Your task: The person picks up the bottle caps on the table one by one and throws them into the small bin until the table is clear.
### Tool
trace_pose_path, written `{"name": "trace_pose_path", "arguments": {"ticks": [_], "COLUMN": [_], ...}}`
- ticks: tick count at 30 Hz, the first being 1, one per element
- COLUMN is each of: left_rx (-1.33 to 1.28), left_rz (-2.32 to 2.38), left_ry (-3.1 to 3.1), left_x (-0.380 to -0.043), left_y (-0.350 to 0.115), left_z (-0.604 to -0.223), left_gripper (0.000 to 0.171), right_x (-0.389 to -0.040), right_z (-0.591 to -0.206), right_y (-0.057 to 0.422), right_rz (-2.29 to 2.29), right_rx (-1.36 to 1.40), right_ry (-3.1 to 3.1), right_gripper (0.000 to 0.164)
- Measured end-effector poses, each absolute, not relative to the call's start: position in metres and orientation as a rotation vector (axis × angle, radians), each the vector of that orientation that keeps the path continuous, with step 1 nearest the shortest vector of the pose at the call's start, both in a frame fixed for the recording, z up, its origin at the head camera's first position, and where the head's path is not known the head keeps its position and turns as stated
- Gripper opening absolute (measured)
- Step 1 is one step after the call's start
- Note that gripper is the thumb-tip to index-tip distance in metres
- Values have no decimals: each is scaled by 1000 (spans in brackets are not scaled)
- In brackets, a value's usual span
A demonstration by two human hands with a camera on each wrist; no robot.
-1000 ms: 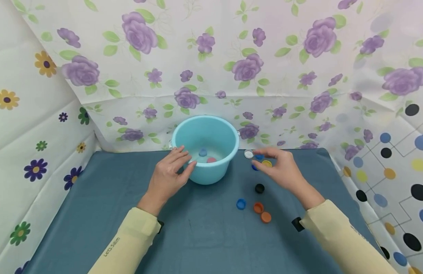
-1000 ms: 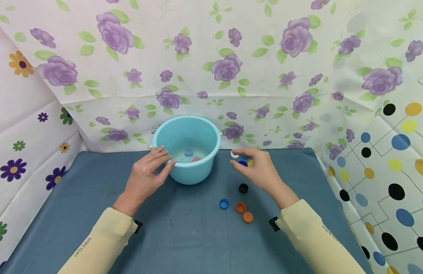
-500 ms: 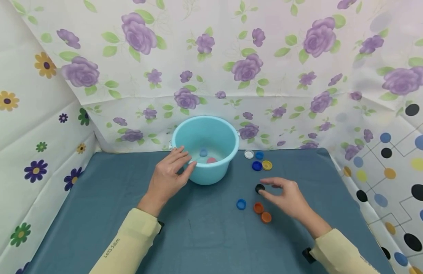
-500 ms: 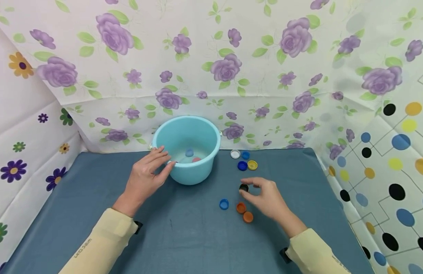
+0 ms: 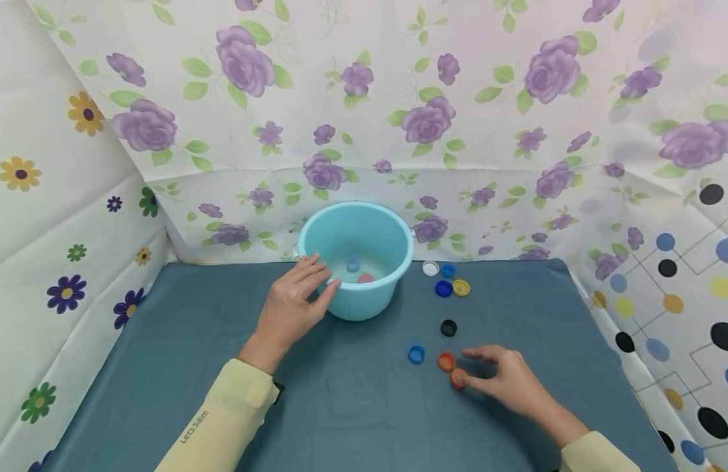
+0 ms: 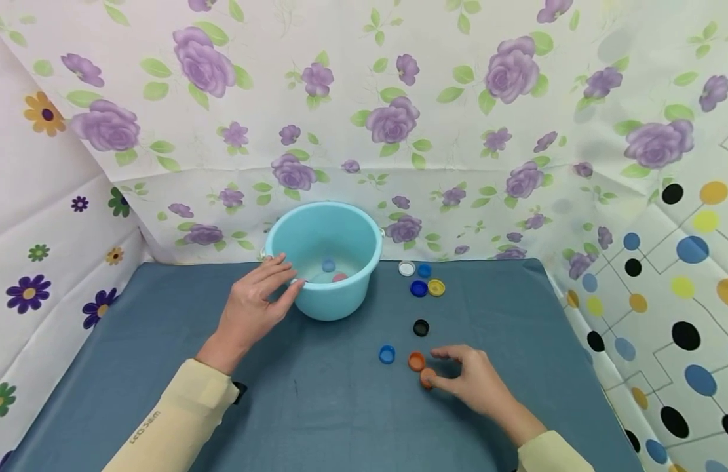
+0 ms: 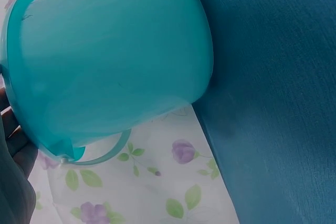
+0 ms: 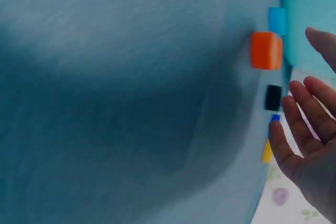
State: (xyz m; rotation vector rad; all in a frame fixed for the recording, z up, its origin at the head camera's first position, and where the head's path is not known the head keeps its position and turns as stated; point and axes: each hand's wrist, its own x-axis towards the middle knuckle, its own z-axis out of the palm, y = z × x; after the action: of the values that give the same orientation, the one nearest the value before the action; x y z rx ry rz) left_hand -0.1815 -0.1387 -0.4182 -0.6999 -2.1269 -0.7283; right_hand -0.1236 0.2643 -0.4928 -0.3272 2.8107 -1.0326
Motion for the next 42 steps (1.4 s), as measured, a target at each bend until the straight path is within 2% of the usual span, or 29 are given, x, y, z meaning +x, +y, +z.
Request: {"name": "trace_pose_path", "arguments": {"ticks": [13, 30, 42], "left_rx": [-692, -700, -695], "left_rz": [-731, -735, -732], "left_ry": [-2143, -2130, -2135], "left_x": [-182, -182, -182], "left_y": [-139, -139, -140], "left_z": [-418, -418, -417], "left_gripper": [26, 25, 25], "right_x": [-119, -125, -130], "right_z": [-511, -518, -515], "right_y": [274, 269, 266], "right_rz": [-916, -881, -901], "right_rx": [-352, -370, -296], "right_ry": [2754, 2775, 2759], "right_gripper": [52, 29, 28]}}
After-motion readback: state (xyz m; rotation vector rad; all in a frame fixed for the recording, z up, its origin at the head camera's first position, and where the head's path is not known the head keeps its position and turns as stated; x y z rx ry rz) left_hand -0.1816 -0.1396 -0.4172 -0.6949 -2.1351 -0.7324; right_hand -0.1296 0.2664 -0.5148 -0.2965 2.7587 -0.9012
